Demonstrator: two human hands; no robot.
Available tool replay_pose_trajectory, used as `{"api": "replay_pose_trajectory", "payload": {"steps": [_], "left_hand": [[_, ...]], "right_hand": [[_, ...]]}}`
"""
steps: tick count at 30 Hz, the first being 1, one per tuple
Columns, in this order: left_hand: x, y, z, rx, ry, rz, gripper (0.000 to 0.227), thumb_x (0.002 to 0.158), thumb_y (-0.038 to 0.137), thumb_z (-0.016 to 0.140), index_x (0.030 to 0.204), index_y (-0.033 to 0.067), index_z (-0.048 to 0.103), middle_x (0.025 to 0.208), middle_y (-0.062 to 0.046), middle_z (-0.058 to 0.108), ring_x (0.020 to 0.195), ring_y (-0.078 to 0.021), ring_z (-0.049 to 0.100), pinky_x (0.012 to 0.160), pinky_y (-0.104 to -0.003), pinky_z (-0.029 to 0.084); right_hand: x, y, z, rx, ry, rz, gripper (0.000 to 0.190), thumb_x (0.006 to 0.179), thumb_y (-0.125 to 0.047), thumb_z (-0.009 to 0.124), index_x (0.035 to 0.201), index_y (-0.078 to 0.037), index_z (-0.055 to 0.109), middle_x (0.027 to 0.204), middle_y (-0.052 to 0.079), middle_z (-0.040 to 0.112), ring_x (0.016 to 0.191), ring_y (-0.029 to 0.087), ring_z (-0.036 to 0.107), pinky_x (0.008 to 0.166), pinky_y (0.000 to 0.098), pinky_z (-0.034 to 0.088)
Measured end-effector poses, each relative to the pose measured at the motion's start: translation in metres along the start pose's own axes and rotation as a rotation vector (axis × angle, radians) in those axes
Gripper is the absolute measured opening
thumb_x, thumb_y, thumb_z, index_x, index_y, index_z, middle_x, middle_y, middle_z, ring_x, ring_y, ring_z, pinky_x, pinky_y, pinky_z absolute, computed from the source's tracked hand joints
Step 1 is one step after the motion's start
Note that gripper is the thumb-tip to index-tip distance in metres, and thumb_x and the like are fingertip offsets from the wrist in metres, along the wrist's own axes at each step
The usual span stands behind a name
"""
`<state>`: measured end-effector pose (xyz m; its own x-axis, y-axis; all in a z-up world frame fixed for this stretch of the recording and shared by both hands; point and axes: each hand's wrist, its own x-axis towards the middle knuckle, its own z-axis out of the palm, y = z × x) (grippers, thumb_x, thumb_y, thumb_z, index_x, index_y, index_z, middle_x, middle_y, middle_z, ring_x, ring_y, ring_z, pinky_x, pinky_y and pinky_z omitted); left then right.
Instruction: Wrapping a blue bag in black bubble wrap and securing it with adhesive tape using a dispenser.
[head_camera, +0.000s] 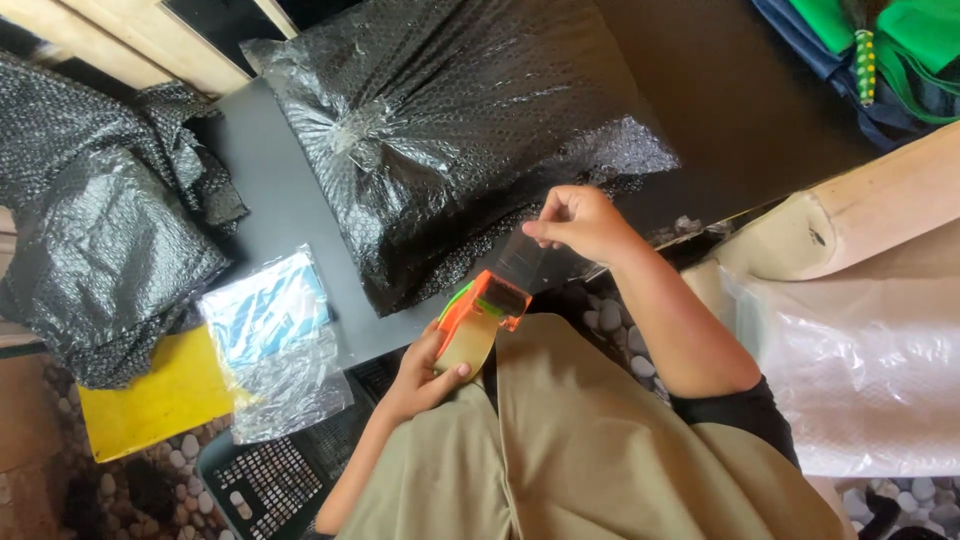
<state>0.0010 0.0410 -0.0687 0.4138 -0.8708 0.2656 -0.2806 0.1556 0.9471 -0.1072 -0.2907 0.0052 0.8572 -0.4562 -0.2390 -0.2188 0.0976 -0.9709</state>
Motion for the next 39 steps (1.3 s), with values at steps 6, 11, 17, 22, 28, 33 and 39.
{"api": "replay_pose_trajectory", "payload": {"steps": [6,11,17,22,28,33,39], "left_hand": [[0.009,0.004,0.023,0.013,0.066,0.136,0.022,0.089,0.019,0.080,0.085,0.0021,0.068,0.075,-0.011,0.070,0.068,-0.0298,0.066,0.101,-0.054,0.044],[-0.002,-0.016,0.032,0.222,0.230,0.288,0.026,0.084,0.018,0.083,0.079,0.0024,0.063,0.068,-0.010,0.057,0.059,-0.0311,0.053,0.089,-0.050,0.045],[-0.009,0.013,-0.005,0.356,0.474,0.260,0.067,0.088,0.017,0.076,0.139,-0.0162,0.050,0.086,-0.022,0.068,0.067,-0.0236,0.064,0.061,-0.041,0.051],[0.001,0.023,-0.022,0.347,0.471,0.212,0.050,0.086,0.012,0.076,0.125,-0.0153,0.061,0.083,-0.020,0.069,0.061,-0.0235,0.062,0.060,-0.039,0.051],[-0.018,0.031,-0.025,0.307,0.479,0.055,0.037,0.088,0.018,0.076,0.110,-0.0103,0.067,0.074,-0.016,0.067,0.058,-0.0206,0.060,0.057,-0.035,0.049],[-0.035,0.024,-0.031,0.287,0.459,-0.012,0.042,0.088,0.015,0.076,0.117,-0.0129,0.066,0.076,-0.016,0.069,0.060,-0.0202,0.063,0.058,-0.035,0.051],[-0.041,0.034,-0.041,0.274,0.444,-0.022,0.039,0.088,0.018,0.079,0.116,-0.0085,0.068,0.075,-0.012,0.068,0.065,-0.0139,0.060,0.063,-0.032,0.050]], "right_hand": [[0.017,0.065,0.015,0.041,-0.098,0.069,0.025,0.086,-0.018,0.086,0.080,-0.003,0.067,0.069,0.011,0.072,0.064,0.015,0.070,0.054,0.0216,0.054],[0.005,0.144,0.044,0.192,-0.103,0.453,0.032,0.083,-0.027,0.089,0.084,-0.004,0.067,0.075,0.008,0.068,0.068,0.015,0.065,0.056,0.0225,0.058],[-0.007,0.117,-0.031,-0.400,0.098,0.121,0.015,0.084,-0.014,0.085,0.093,-0.009,0.074,0.085,0.010,0.074,0.078,0.022,0.074,0.072,0.0337,0.059],[0.003,0.091,-0.058,-0.268,-0.047,0.122,0.018,0.087,-0.001,0.078,0.102,0.000,0.069,0.090,0.016,0.074,0.078,0.022,0.073,0.067,0.0302,0.061],[0.010,0.135,-0.035,-0.383,-0.299,0.253,0.018,0.082,-0.005,0.082,0.096,-0.006,0.071,0.083,0.013,0.076,0.070,0.017,0.075,0.058,0.0254,0.062],[0.020,0.190,-0.015,-0.666,-0.281,0.179,0.012,0.082,-0.017,0.082,0.085,-0.016,0.071,0.070,0.002,0.074,0.061,0.013,0.073,0.054,0.0273,0.059],[0.066,0.303,0.000,-1.155,-0.170,0.362,0.019,0.080,-0.033,0.085,0.094,-0.023,0.077,0.091,0.012,0.077,0.094,0.033,0.076,0.081,0.0470,0.063]]}}
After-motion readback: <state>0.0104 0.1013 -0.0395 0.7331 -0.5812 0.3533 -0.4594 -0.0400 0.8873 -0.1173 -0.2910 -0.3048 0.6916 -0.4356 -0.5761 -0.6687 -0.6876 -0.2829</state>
